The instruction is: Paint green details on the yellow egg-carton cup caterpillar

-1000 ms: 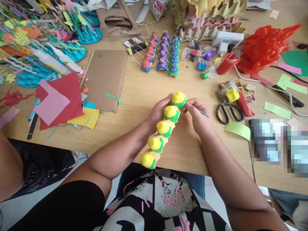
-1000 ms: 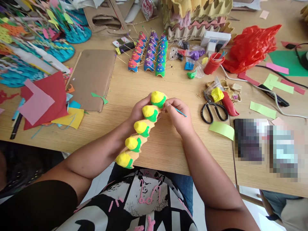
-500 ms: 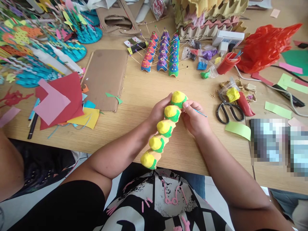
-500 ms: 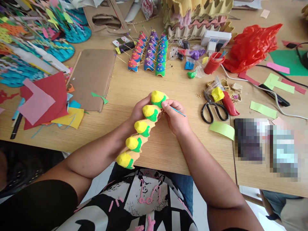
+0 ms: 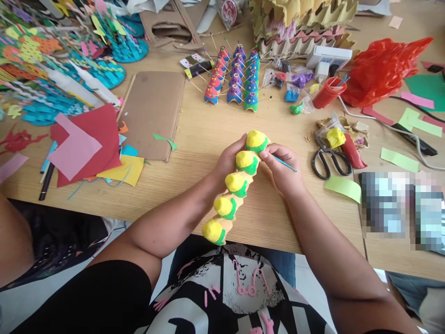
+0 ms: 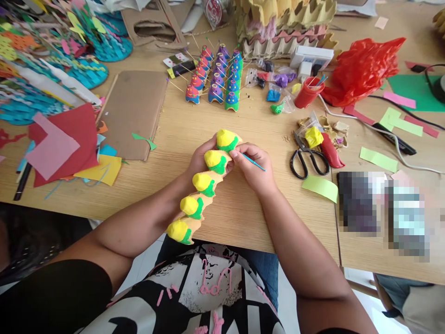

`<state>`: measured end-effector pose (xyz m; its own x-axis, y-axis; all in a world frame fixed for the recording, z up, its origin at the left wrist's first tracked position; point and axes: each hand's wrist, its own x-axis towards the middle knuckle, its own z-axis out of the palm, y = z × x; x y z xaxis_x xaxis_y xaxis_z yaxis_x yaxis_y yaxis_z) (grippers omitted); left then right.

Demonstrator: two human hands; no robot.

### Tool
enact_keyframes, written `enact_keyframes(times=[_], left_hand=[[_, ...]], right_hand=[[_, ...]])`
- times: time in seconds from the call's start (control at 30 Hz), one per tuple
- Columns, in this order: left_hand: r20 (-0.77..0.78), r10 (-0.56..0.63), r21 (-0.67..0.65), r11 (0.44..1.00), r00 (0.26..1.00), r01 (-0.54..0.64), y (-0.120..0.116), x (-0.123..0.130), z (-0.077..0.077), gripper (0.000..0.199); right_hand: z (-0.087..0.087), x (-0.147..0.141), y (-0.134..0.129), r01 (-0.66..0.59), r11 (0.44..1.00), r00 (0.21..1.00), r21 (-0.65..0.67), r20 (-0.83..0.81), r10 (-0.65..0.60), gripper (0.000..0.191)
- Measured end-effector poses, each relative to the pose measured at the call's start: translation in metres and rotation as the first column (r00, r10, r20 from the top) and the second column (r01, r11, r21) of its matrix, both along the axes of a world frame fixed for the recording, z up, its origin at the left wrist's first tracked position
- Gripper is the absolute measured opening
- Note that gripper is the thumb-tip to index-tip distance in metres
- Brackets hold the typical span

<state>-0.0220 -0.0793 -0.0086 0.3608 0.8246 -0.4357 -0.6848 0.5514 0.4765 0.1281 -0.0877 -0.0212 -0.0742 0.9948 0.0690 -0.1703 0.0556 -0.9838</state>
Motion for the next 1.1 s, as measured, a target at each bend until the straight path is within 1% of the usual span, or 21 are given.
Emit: enact_keyframes(times=[0.1, 0.13, 0.27, 0.33, 0.4, 0.5, 0.6, 0.67, 0.73, 0.83, 0.93, 1.03, 1.1], left_hand=[[0.036, -0.054, 0.145, 0.988, 0.998, 0.048, -0.001, 0.0, 0.002, 0.041], [0.037, -0.057, 0.164, 0.985, 0.998, 0.05, -0.002, 0.0, 0.003, 0.041], [-0.012, -0.08, 0.15, 0.985, 0.997, 0.081, -0.003, 0.001, 0.004, 0.041], [-0.028, -0.068, 0.144, 0.987, 0.997, 0.071, -0.003, 0.002, 0.003, 0.039], [-0.021, -0.051, 0.167, 0.985, 0.999, 0.053, -0.003, 0.003, 0.001, 0.038], [-0.008, -0.057, 0.178, 0.982, 0.998, 0.058, -0.002, 0.005, -0.001, 0.042], [-0.041, -0.029, 0.185, 0.982, 0.999, 0.036, -0.002, 0.007, -0.001, 0.046], [-0.06, 0.014, 0.252, 0.968, 0.998, 0.001, -0.003, 0.009, -0.003, 0.04], [-0.064, 0.067, 0.316, 0.948, 0.996, -0.044, -0.003, 0.011, -0.007, 0.034], [-0.077, 0.102, 0.352, 0.934, 0.992, -0.068, -0.005, 0.014, -0.01, 0.035], [-0.101, 0.098, 0.382, 0.923, 0.99, -0.053, -0.005, 0.014, -0.011, 0.045], [-0.166, 0.099, 0.448, 0.894, 0.981, -0.014, -0.003, 0.011, -0.011, 0.049], [-0.217, 0.098, 0.505, 0.863, 0.971, 0.026, -0.001, 0.008, -0.012, 0.047]], right_hand=[[-0.006, 0.001, 0.001, -0.036, 0.999, 0.999, -0.013, -0.025, 0.036, 0.042], [-0.008, 0.0, 0.001, -0.054, 0.998, 0.998, -0.028, -0.038, 0.053, 0.043], [-0.01, -0.003, 0.001, -0.069, 0.992, 0.991, -0.101, -0.123, 0.056, 0.044], [-0.009, -0.004, 0.0, -0.073, 0.989, 0.981, -0.13, -0.189, 0.048, 0.043], [-0.008, -0.004, 0.0, -0.099, 0.983, 0.971, -0.152, -0.23, 0.062, 0.043], [-0.009, -0.002, 0.002, -0.133, 0.978, 0.971, -0.161, -0.219, 0.096, 0.044], [-0.012, -0.001, 0.004, -0.139, 0.974, 0.974, -0.179, -0.204, 0.102, 0.048], [-0.014, -0.002, 0.005, -0.142, 0.969, 0.971, -0.201, -0.216, 0.097, 0.049], [-0.015, -0.003, 0.005, -0.153, 0.962, 0.961, -0.224, -0.262, 0.092, 0.048], [-0.013, -0.005, 0.003, -0.172, 0.952, 0.926, -0.255, -0.371, 0.068, 0.043], [-0.006, -0.005, 0.002, -0.189, 0.938, 0.896, -0.292, -0.442, 0.043, 0.04], [0.001, 0.0, 0.0, -0.22, 0.91, 0.9, -0.351, -0.433, 0.051, 0.043], [0.004, 0.006, 0.0, -0.247, 0.888, 0.925, -0.389, -0.369, 0.096, 0.046]])
